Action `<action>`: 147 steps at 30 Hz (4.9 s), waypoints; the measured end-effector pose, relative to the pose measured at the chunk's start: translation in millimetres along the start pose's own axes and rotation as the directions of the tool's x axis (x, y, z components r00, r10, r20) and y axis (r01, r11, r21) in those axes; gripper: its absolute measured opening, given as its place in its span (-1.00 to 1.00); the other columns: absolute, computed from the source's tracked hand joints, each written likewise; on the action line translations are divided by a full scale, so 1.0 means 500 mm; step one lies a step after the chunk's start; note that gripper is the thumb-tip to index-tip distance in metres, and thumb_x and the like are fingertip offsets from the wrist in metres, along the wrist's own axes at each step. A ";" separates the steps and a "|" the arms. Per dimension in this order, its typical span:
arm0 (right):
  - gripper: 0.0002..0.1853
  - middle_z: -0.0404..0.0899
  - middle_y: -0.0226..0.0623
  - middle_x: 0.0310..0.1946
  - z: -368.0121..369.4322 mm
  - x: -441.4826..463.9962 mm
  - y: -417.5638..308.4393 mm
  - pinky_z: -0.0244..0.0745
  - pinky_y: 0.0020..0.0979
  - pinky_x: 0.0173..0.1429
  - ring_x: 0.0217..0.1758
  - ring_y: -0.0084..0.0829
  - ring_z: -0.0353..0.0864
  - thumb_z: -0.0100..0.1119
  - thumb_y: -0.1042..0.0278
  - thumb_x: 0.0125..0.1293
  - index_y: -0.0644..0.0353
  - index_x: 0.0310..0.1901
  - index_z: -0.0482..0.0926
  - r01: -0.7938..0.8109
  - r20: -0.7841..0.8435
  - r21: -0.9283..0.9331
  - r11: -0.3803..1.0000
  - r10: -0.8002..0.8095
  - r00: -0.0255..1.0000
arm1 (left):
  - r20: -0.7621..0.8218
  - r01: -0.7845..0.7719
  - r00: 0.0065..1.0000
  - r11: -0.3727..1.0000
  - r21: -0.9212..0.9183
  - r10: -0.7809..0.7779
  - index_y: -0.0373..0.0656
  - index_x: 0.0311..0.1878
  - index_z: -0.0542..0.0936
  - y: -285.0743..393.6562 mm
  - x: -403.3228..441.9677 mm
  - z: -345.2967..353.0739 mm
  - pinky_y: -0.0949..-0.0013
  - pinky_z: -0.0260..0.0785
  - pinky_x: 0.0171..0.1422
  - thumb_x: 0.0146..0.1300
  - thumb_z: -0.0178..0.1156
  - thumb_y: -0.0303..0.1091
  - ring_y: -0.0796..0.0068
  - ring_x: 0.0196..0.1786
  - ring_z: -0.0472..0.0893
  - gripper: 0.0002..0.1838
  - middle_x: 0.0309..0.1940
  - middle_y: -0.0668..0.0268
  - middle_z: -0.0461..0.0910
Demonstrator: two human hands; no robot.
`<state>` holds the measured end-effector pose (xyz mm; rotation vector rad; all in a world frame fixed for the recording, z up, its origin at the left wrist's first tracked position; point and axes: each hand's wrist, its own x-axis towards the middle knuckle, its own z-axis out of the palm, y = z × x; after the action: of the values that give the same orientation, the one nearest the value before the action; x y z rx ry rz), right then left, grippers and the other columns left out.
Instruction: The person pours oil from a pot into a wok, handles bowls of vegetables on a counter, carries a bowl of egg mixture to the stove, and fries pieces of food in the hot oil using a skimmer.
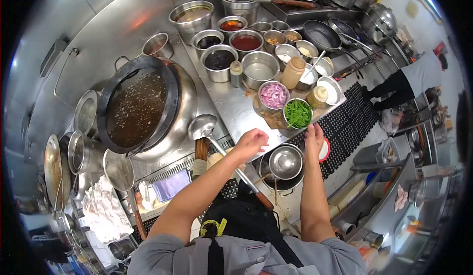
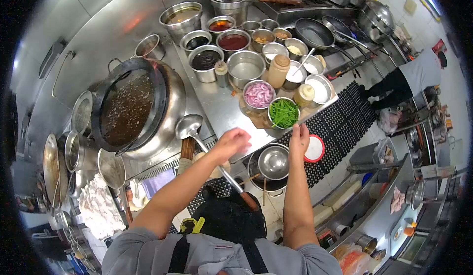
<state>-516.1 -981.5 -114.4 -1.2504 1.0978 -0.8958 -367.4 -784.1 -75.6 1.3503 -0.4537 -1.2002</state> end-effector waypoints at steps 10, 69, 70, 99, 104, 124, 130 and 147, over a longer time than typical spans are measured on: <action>-0.74 0.47 -0.35 -0.25 0.062 -0.188 -0.035 0.36 -0.57 -0.19 -0.30 -0.62 0.40 0.21 0.34 0.27 0.33 -0.13 0.45 0.333 0.176 -0.039 0.942 -0.321 0.930 | -0.277 0.051 0.956 0.984 -0.169 -0.097 -0.23 -0.08 0.45 -0.102 -0.383 -0.124 0.40 0.48 -0.05 0.33 0.07 -0.30 0.42 -0.09 0.59 -0.78 -0.09 0.19 0.57; -0.82 0.57 -0.36 -0.52 0.273 -0.837 0.317 0.42 -0.51 -0.42 -0.51 -0.57 0.52 0.24 0.34 0.17 0.25 -0.28 0.55 0.839 0.531 -0.103 0.535 0.743 -0.408 | -0.466 -0.331 -0.291 0.545 -0.770 -0.835 -0.38 -0.59 0.56 -1.109 -1.254 0.425 0.27 0.55 -0.48 -0.05 -0.01 -0.42 0.20 -0.59 0.63 -0.77 -0.64 0.00 0.56; -0.87 0.55 -0.33 -0.54 0.268 -0.854 0.311 0.42 -0.50 -0.48 -0.56 -0.53 0.51 0.19 0.39 0.18 0.26 -0.33 0.54 0.841 0.562 -0.143 0.521 0.742 -0.364 | -0.485 -0.350 -0.307 0.571 -0.743 -0.819 -0.39 -0.58 0.57 -1.103 -1.267 0.414 0.27 0.54 -0.48 -0.05 -0.01 -0.42 0.19 -0.58 0.63 -0.77 -0.63 0.00 0.57; -0.53 0.54 -0.34 -0.48 0.093 -2.259 0.409 0.44 -0.50 -0.45 -0.55 -0.52 0.49 0.16 0.34 0.21 0.22 0.17 0.38 0.211 -0.038 0.304 0.929 0.233 -0.972 | 0.234 -0.571 -0.726 0.378 -0.729 -0.646 -0.23 -0.31 0.65 -1.347 -1.015 0.636 0.18 0.43 0.02 -0.19 0.24 -0.37 0.09 -0.25 0.64 -0.71 -0.34 -0.06 0.63; -0.43 0.63 -0.11 -0.26 -0.053 -2.440 0.298 0.50 -0.23 -0.11 -0.23 -0.13 0.63 0.13 0.20 0.18 0.03 0.25 0.32 -0.148 -0.231 0.676 0.722 0.017 -0.973 | -0.164 -0.813 -0.277 0.322 -0.486 -0.947 -0.24 -0.23 0.50 -1.250 -0.971 0.575 0.17 0.34 -0.46 0.06 0.13 -0.41 0.24 -0.56 0.47 -0.81 -0.51 0.16 0.50; -0.65 0.59 -0.12 -0.47 0.234 -2.119 0.210 0.47 -0.32 -0.29 -0.38 -0.25 0.62 0.31 0.12 0.10 0.27 -0.28 0.54 0.070 0.130 0.540 0.839 -0.001 -0.992 | -0.278 -0.676 -0.295 0.405 -0.615 -0.914 -0.26 -0.30 0.51 -1.259 -1.423 0.522 0.21 0.36 -0.48 0.07 0.10 -0.40 0.27 -0.57 0.49 -0.85 -0.55 0.16 0.50; -0.68 0.55 -0.12 -0.40 0.343 -1.850 0.118 0.43 -0.23 -0.25 -0.38 -0.18 0.56 0.27 0.15 0.12 0.24 -0.27 0.51 0.350 0.617 0.541 0.765 -0.078 -0.783 | -0.412 -0.466 -0.282 0.499 -0.730 -0.866 -0.26 -0.32 0.51 -1.322 -1.625 0.494 0.23 0.37 -0.49 0.08 0.09 -0.40 0.28 -0.58 0.50 -0.85 -0.56 0.16 0.50; -0.70 0.60 -0.25 -0.43 0.217 -0.908 -0.035 0.45 -0.42 -0.23 -0.38 -0.45 0.56 0.20 0.25 0.20 0.28 -0.12 0.52 0.502 0.671 0.024 0.864 -0.387 0.633 | -0.795 0.087 0.051 0.796 -0.599 -0.604 -0.28 -0.37 0.51 -1.227 -1.574 0.058 0.26 0.40 -0.52 0.09 0.06 -0.39 0.30 -0.59 0.51 -0.86 -0.60 0.16 0.50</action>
<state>-529.2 -521.2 -35.6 -1.8482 0.2790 -0.6236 -936.7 -4.2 -328.9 1.5895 1.1836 -0.4143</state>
